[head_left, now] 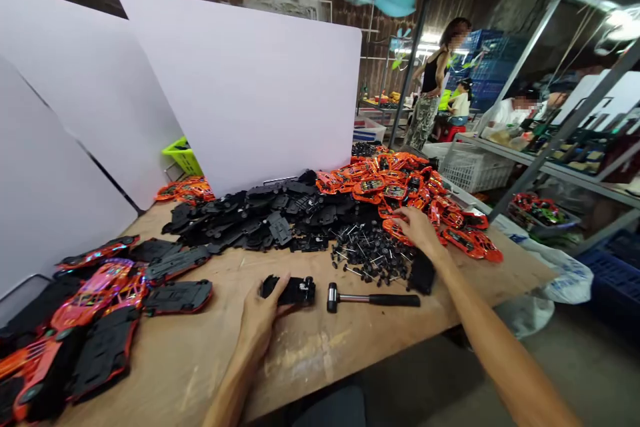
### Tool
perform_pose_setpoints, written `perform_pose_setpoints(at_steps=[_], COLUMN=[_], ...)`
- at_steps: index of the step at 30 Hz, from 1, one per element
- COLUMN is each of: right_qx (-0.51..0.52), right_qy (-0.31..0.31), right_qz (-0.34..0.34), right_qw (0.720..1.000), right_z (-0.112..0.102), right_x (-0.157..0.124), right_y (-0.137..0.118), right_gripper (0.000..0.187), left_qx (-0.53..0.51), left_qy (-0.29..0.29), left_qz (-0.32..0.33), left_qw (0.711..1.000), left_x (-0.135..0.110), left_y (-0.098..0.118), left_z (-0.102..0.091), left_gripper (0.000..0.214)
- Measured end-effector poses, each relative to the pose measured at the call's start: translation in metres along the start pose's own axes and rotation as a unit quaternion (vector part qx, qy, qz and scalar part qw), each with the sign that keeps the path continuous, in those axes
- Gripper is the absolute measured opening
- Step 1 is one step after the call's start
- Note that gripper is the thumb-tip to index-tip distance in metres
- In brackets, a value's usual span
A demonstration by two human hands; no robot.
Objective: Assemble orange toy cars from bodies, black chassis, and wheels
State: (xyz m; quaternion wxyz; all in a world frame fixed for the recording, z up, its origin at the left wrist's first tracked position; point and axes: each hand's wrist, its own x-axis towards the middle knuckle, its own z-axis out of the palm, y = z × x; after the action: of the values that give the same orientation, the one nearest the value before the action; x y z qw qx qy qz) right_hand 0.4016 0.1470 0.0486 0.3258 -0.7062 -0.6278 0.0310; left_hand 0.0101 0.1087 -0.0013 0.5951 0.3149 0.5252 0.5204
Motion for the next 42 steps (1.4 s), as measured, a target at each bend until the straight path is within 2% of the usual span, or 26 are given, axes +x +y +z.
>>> perform_pose_setpoints(at_steps=[2, 4, 6, 11, 15, 18, 20, 25, 29, 32, 35, 39, 42], right_qx=[-0.048, -0.081, -0.098, -0.089, -0.039, 0.039, 0.090, 0.211, 0.298, 0.338, 0.354, 0.366, 0.374], right_qy=[-0.037, -0.067, -0.088, -0.114, -0.120, -0.176, -0.201, -0.169, -0.177, -0.186, -0.185, -0.175, -0.217], right_qz=[0.014, 0.019, 0.018, 0.002, -0.047, -0.083, -0.082, 0.001, 0.071, 0.091, 0.088, 0.048, -0.040], right_qw=[0.998, 0.994, 0.991, 0.990, 0.991, 0.980, 0.972, 0.963, 0.935, 0.918, 0.913, 0.913, 0.901], right_z=[-0.010, -0.009, -0.007, -0.017, -0.015, -0.003, 0.002, -0.001, -0.002, -0.001, -0.006, -0.013, 0.001], right_x=[0.013, 0.017, 0.015, 0.013, 0.004, -0.012, -0.023, -0.031, -0.021, -0.013, -0.004, -0.005, -0.038], right_y=[0.024, 0.038, 0.047, 0.055, 0.038, 0.017, 0.007, 0.008, 0.012, 0.007, -0.003, -0.039, -0.088], right_gripper=[0.025, 0.039, 0.047, 0.049, 0.036, 0.029, 0.029, 0.039, 0.051, 0.052, 0.052, 0.044, 0.031], left_qx=[-0.001, -0.005, -0.013, -0.028, -0.026, -0.030, -0.029, -0.052, -0.068, -0.068, -0.074, -0.111, -0.152], left_qy=[0.015, 0.022, 0.014, 0.000, 0.004, 0.012, 0.021, 0.002, 0.006, 0.001, -0.013, -0.020, -0.033], left_qz=[-0.017, -0.026, -0.019, -0.006, -0.005, -0.010, -0.006, -0.007, -0.033, -0.039, -0.040, -0.055, -0.057], left_qw=[1.000, 0.999, 1.000, 1.000, 1.000, 0.999, 0.999, 0.999, 0.997, 0.997, 0.996, 0.992, 0.986], left_x=[-0.006, -0.010, -0.013, -0.018, -0.020, -0.024, -0.029, -0.044, -0.050, -0.051, -0.052, -0.053, -0.055], left_y=[-0.008, -0.015, -0.019, -0.022, -0.023, -0.023, -0.022, -0.018, -0.019, -0.022, -0.027, -0.032, -0.033], left_z=[-0.005, -0.007, -0.008, -0.009, -0.008, -0.008, -0.008, -0.006, 0.002, 0.006, 0.008, 0.011, 0.016], left_gripper=[0.024, 0.016, 0.015, 0.023, 0.019, 0.017, 0.013, 0.017, 0.017, 0.015, 0.018, 0.021, 0.026])
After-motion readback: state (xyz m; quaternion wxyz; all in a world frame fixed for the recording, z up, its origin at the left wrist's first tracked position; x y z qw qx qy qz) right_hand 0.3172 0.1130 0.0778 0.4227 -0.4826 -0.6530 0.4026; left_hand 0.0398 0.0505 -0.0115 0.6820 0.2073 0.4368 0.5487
